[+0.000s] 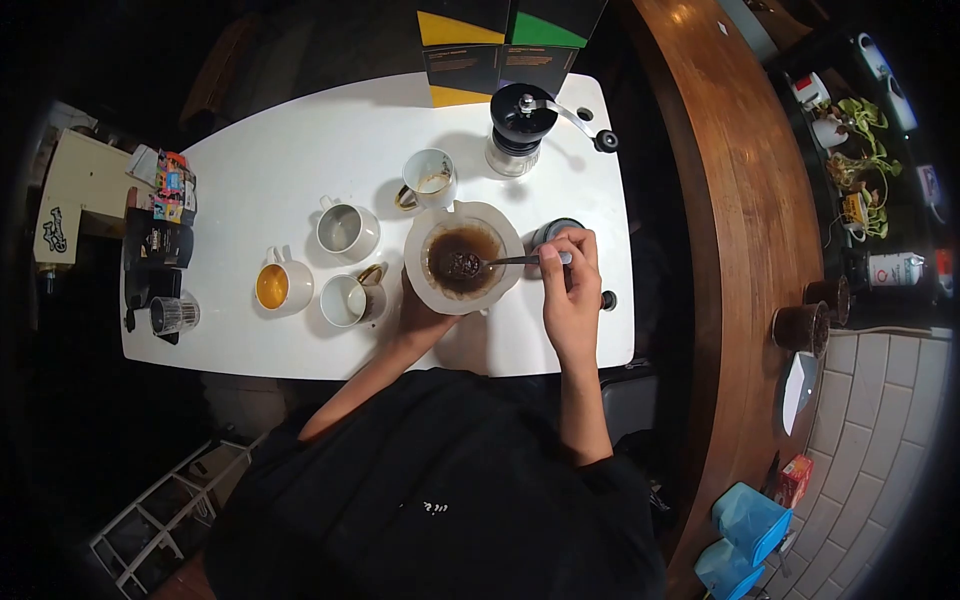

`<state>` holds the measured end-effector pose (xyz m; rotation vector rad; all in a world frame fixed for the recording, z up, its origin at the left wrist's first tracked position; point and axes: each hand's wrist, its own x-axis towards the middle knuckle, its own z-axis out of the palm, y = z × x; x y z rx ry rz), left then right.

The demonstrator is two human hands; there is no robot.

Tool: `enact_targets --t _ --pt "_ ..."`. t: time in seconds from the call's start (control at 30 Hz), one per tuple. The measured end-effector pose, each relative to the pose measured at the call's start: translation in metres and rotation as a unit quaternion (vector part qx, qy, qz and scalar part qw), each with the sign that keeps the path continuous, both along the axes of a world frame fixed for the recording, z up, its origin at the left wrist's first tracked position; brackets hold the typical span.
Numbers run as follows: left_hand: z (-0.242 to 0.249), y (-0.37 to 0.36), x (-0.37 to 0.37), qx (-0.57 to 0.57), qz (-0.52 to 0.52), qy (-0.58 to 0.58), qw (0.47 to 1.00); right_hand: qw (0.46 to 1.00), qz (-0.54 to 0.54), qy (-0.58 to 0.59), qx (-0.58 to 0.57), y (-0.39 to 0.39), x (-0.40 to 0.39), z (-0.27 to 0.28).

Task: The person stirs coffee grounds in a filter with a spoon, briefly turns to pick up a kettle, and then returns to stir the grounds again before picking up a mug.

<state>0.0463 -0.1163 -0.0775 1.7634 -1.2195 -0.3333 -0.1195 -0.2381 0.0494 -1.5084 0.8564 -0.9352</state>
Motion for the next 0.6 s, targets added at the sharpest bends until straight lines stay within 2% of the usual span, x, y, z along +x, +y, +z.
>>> enact_targets --t 0.07,0.2,0.23,0.3,0.6 --pt "0.008 -0.002 0.001 -0.023 -0.010 0.020 0.999 1.000 -0.008 0.000 -0.004 0.001 0.002 0.007" --pt "0.009 -0.004 0.002 -0.042 -0.008 -0.019 0.999 0.993 -0.022 0.004 -0.119 0.001 0.002 0.010" --pt "0.004 -0.005 0.004 -0.028 -0.023 0.012 0.999 0.986 -0.023 0.018 -0.163 0.001 0.001 0.011" --pt "-0.003 -0.008 0.006 -0.014 -0.038 0.044 0.998 0.983 -0.022 0.037 -0.177 0.007 0.002 0.022" --pt "-0.025 -0.005 0.007 0.016 -0.027 -0.036 0.999 0.947 -0.014 0.138 -0.289 0.021 -0.003 0.043"
